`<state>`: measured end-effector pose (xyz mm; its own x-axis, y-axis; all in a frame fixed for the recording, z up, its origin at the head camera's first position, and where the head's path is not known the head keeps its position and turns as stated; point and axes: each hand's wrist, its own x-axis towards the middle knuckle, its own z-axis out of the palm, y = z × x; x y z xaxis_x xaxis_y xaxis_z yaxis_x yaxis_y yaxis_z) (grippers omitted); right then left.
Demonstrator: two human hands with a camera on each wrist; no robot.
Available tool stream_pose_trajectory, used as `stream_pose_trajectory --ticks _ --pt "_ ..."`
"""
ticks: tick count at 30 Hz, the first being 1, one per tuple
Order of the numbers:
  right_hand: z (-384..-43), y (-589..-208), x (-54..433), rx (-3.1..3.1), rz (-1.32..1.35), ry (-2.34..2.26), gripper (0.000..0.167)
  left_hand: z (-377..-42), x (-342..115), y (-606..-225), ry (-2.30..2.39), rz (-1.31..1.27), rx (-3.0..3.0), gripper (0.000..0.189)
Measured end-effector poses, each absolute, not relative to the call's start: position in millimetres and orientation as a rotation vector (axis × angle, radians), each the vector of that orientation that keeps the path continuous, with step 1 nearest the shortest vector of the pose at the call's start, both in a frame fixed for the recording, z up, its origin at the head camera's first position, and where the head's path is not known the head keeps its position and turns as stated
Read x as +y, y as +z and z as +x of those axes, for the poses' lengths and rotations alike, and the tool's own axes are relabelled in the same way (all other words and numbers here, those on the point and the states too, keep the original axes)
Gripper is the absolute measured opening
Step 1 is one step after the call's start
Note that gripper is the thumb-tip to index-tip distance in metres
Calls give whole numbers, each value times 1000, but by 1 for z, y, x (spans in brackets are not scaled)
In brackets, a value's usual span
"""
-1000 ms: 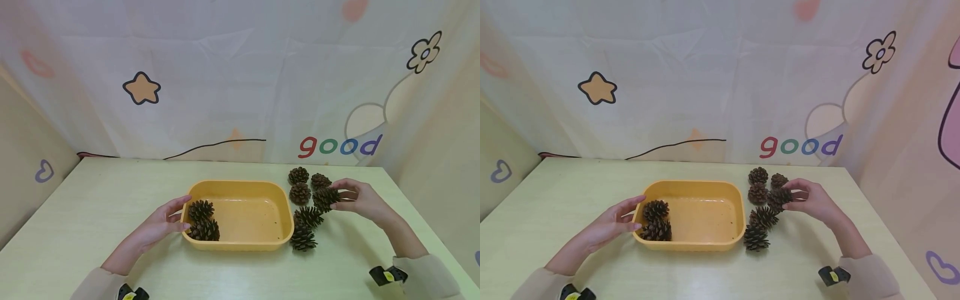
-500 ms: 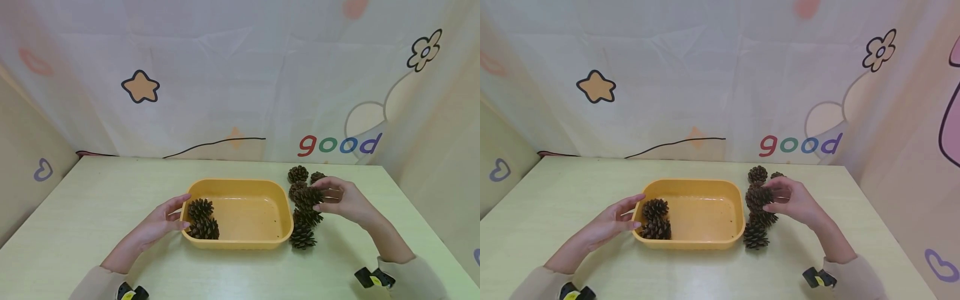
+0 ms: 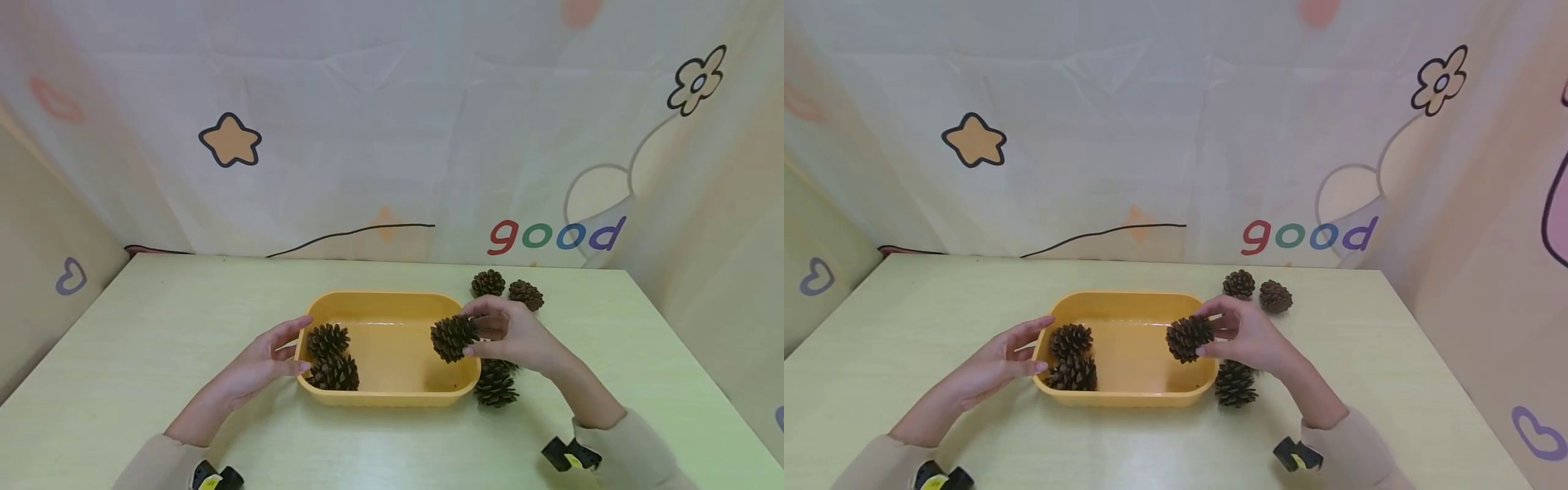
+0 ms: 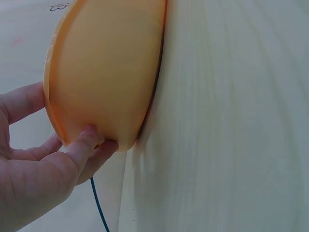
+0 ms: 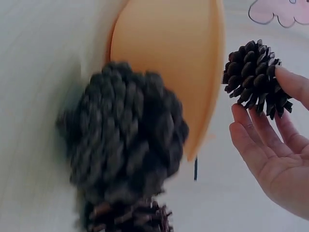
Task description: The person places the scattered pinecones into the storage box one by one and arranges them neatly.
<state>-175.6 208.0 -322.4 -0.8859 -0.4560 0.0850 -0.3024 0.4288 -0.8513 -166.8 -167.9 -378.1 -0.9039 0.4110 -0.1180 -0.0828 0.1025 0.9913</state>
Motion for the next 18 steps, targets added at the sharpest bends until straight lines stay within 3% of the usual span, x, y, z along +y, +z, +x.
stream_pose_trajectory --ticks 18 --pt "-179 -342 157 2311 -742 -1495 41 -167 -168 -379 1851 341 2036 77"
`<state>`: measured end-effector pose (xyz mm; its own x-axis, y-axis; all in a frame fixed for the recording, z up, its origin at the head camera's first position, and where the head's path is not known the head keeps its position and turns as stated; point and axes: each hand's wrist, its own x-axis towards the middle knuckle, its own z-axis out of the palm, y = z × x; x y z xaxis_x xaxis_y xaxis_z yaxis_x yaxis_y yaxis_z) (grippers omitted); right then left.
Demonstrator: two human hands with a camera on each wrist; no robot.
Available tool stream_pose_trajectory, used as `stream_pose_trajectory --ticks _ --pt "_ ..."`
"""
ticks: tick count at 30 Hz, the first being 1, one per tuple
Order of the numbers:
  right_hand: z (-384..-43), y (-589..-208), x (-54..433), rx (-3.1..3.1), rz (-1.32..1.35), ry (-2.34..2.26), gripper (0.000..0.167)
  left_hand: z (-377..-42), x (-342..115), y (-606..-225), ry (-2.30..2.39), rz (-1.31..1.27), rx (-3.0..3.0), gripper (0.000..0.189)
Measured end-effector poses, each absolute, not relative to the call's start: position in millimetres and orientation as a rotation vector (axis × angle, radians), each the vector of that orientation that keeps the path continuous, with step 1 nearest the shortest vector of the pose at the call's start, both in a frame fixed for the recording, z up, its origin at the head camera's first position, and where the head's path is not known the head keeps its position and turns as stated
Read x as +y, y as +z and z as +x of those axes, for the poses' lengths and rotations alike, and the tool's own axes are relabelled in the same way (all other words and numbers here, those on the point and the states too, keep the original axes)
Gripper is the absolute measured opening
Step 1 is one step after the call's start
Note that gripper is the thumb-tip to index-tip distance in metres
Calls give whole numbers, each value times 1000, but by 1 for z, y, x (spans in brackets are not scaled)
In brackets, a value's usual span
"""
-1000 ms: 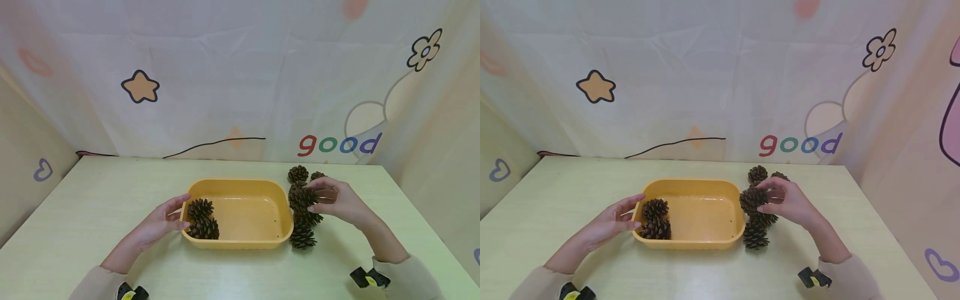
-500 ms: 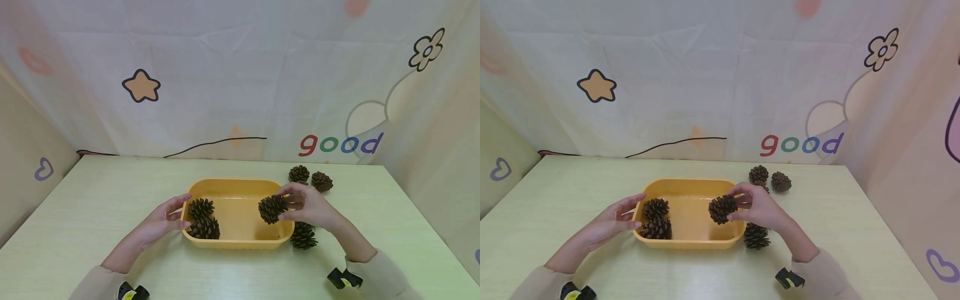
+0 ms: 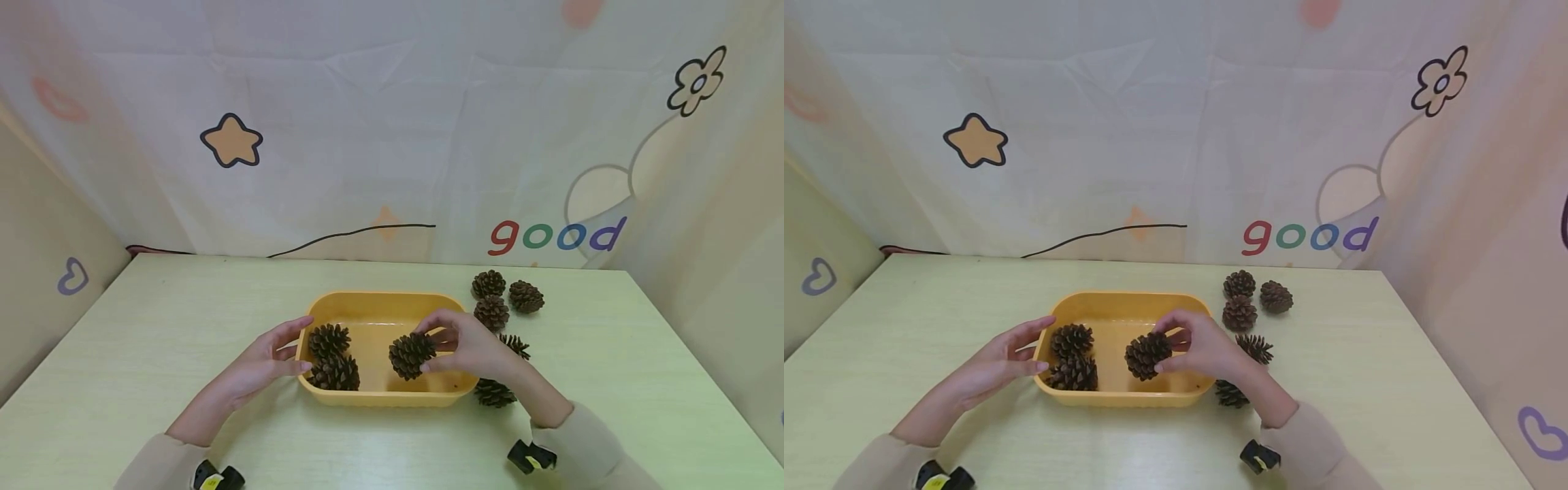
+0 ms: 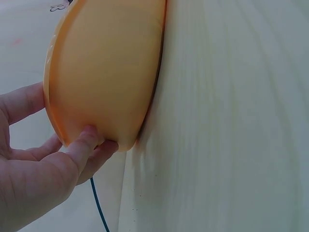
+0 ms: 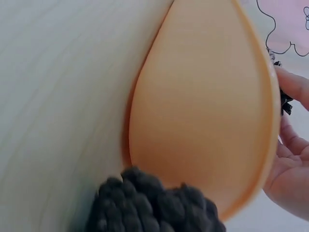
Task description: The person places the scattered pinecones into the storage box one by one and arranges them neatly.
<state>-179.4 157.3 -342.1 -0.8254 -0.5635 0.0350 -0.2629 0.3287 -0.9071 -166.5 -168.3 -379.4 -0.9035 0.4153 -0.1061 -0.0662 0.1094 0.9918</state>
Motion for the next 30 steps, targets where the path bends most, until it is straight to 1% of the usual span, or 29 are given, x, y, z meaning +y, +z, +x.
stream_pose_trajectory --ticks 11,23,25,28,30 --pt "-183 -357 135 2197 -791 -1492 38 -166 -168 -379 1847 336 2039 77" --pt "-183 -365 118 2301 -813 -1286 36 -167 -169 -381 1848 343 2033 77" --pt "-183 -365 117 2295 -816 -1277 39 -167 -169 -381 1850 342 2031 77" --pt "-184 -366 116 2273 -814 -1278 49 -167 -169 -381 1848 344 2033 77" --pt "-184 -366 117 2278 -837 -1258 50 -168 -169 -381 1847 346 2036 77"
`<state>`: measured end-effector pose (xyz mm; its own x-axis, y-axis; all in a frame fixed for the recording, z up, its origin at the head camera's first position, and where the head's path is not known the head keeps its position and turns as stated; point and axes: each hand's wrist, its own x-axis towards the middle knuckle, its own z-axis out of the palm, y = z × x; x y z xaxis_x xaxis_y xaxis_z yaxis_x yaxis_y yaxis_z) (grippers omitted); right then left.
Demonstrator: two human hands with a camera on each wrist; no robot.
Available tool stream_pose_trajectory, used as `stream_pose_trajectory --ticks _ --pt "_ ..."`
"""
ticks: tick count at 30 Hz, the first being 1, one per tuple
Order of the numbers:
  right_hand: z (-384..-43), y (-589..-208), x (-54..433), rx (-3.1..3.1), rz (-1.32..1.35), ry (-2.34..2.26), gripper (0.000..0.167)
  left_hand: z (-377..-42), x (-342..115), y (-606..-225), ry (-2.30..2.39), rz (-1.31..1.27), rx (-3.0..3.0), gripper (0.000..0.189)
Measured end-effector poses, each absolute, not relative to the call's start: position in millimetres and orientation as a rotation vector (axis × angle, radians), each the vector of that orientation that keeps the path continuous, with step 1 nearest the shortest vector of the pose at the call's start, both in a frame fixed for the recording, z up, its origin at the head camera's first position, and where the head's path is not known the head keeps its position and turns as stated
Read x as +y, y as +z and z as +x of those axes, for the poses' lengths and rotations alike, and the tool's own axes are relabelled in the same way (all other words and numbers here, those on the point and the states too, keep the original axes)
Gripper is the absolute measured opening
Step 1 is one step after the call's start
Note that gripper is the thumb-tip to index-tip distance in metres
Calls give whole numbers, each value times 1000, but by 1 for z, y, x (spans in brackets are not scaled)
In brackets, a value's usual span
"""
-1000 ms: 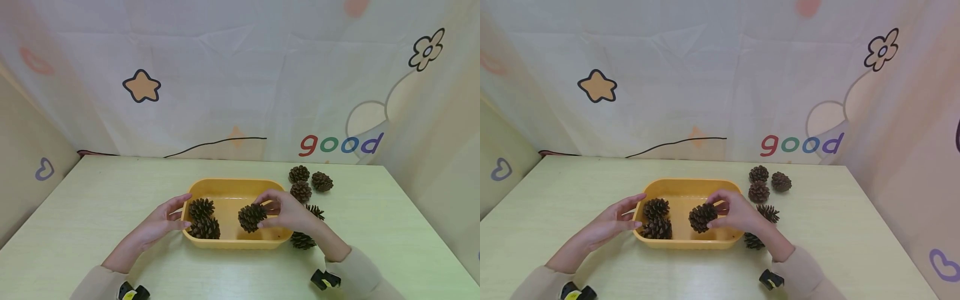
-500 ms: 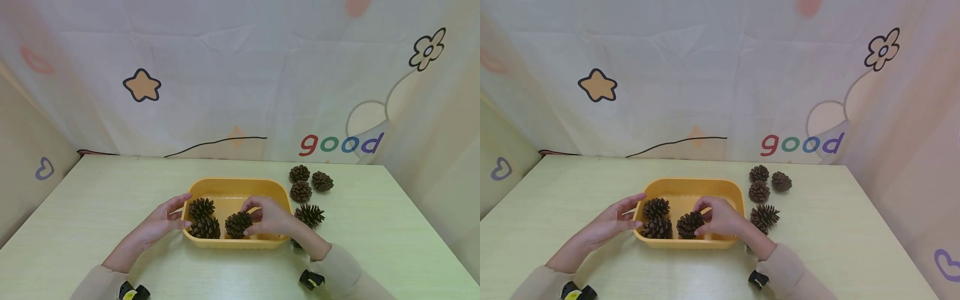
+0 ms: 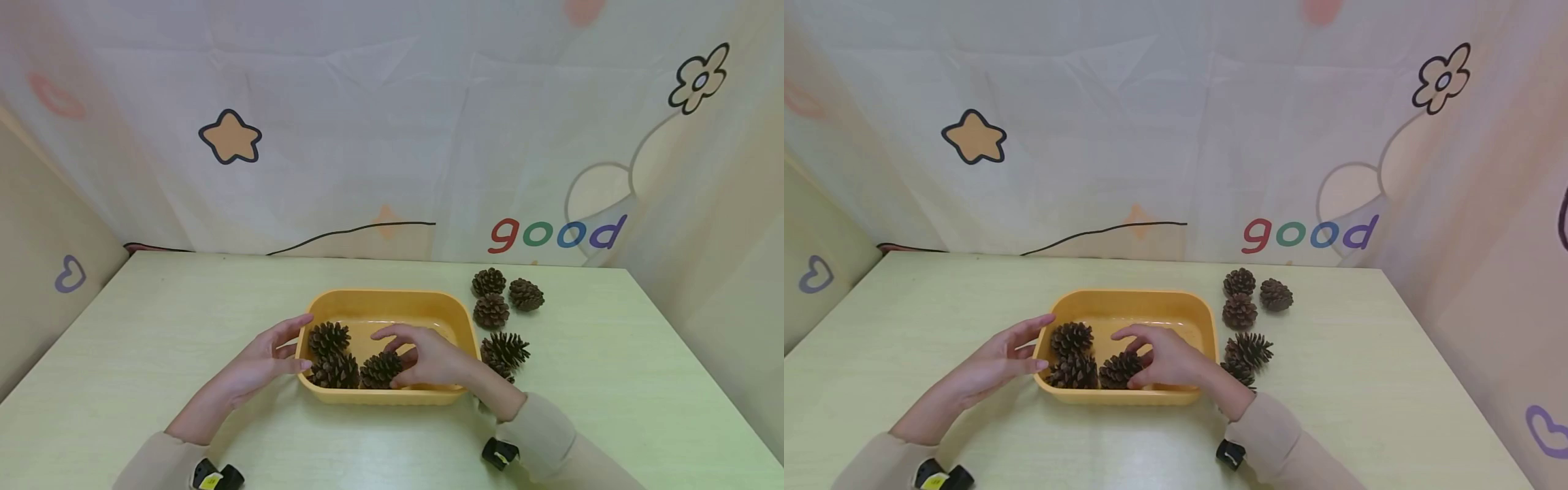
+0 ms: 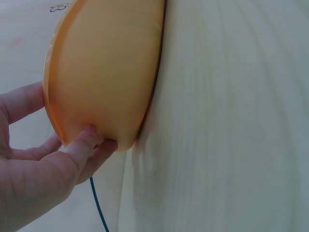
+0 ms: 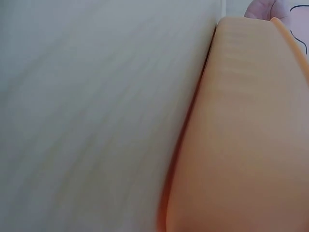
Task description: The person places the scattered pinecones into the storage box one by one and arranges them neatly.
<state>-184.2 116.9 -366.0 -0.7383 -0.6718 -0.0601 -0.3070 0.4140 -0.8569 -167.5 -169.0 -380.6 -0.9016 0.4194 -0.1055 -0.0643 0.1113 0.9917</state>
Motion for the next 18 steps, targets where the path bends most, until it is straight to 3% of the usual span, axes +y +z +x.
stream_pose_trajectory --ticks 5,18 --pt "-186 -366 122 2301 -878 -1217 38 -167 -169 -380 1850 355 2025 77" --pt "-188 -367 131 2239 -805 -1207 34 -167 -169 -379 1853 352 2018 77"
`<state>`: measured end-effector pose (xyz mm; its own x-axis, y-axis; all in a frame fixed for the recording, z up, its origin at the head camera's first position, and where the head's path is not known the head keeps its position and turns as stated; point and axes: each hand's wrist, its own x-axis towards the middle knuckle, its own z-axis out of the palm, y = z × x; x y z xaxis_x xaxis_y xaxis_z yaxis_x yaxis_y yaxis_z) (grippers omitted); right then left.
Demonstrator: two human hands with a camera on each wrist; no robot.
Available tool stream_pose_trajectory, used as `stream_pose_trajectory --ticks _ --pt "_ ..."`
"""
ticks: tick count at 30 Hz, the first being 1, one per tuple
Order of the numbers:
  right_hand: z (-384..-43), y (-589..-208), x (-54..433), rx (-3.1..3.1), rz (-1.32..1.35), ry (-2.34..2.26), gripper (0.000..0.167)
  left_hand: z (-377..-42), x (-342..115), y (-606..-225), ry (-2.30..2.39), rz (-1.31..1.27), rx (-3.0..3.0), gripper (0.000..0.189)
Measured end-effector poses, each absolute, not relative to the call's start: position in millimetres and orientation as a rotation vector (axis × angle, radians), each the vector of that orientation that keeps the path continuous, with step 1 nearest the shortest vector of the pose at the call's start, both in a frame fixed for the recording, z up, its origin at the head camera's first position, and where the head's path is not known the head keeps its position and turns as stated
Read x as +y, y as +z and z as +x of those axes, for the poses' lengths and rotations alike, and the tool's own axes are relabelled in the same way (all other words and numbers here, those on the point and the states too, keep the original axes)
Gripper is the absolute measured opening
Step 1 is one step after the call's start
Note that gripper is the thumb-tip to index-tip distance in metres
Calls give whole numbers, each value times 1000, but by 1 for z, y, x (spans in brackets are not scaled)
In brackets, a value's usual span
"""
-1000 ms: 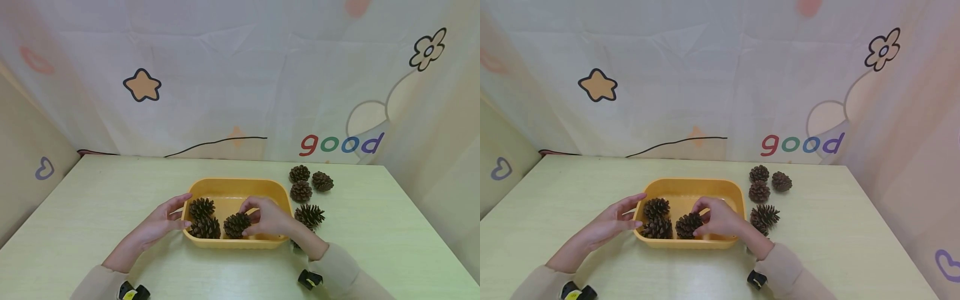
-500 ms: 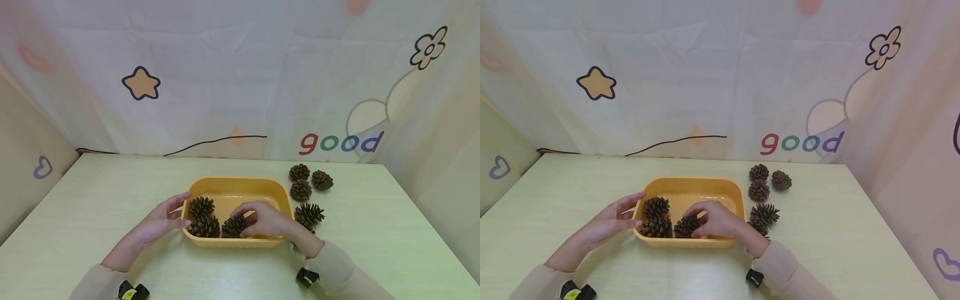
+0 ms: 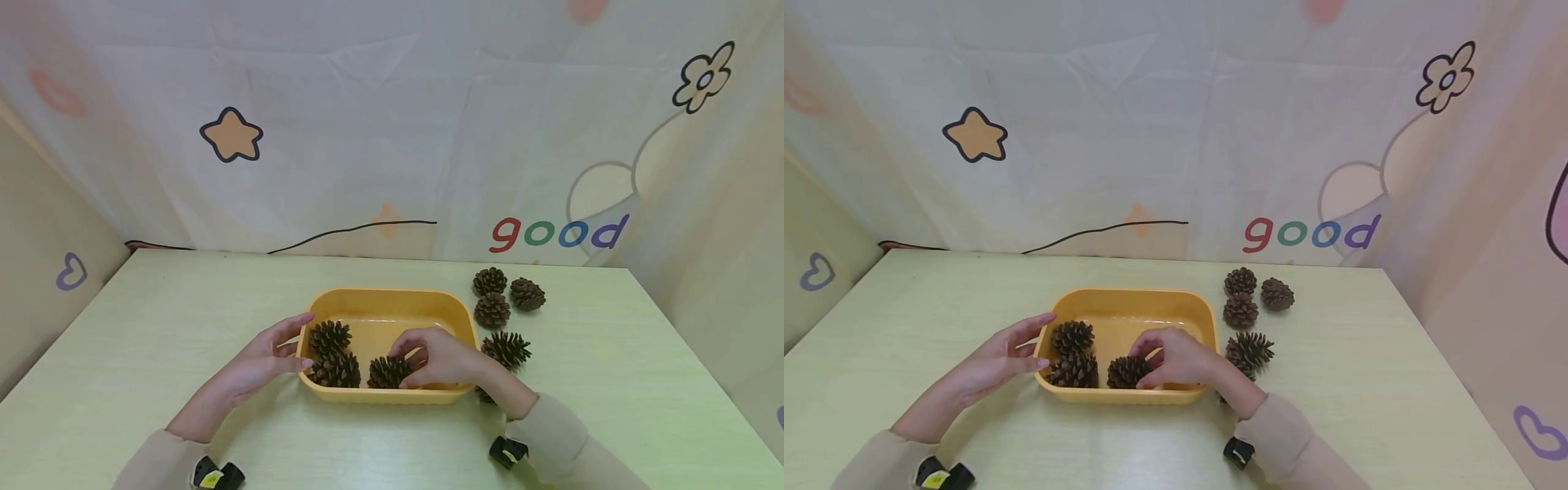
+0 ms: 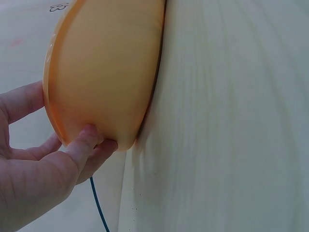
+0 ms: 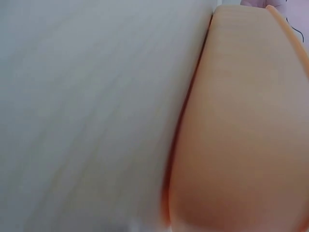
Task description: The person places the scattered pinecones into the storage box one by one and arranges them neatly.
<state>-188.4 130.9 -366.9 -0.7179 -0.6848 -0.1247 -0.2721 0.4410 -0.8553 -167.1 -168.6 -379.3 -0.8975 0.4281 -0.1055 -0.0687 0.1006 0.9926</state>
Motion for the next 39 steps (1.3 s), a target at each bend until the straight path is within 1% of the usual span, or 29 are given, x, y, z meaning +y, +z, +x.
stream_pose_trajectory --ticks 9,22,39 --pt "-187 -367 120 2235 -821 -1205 35 -167 -168 -379 1845 352 2029 77" --pt "-187 -368 120 2270 -818 -1174 38 -167 -169 -380 1848 356 2024 77" --pt "-186 -369 117 2295 -786 -1129 35 -167 -168 -379 1851 347 2021 77"
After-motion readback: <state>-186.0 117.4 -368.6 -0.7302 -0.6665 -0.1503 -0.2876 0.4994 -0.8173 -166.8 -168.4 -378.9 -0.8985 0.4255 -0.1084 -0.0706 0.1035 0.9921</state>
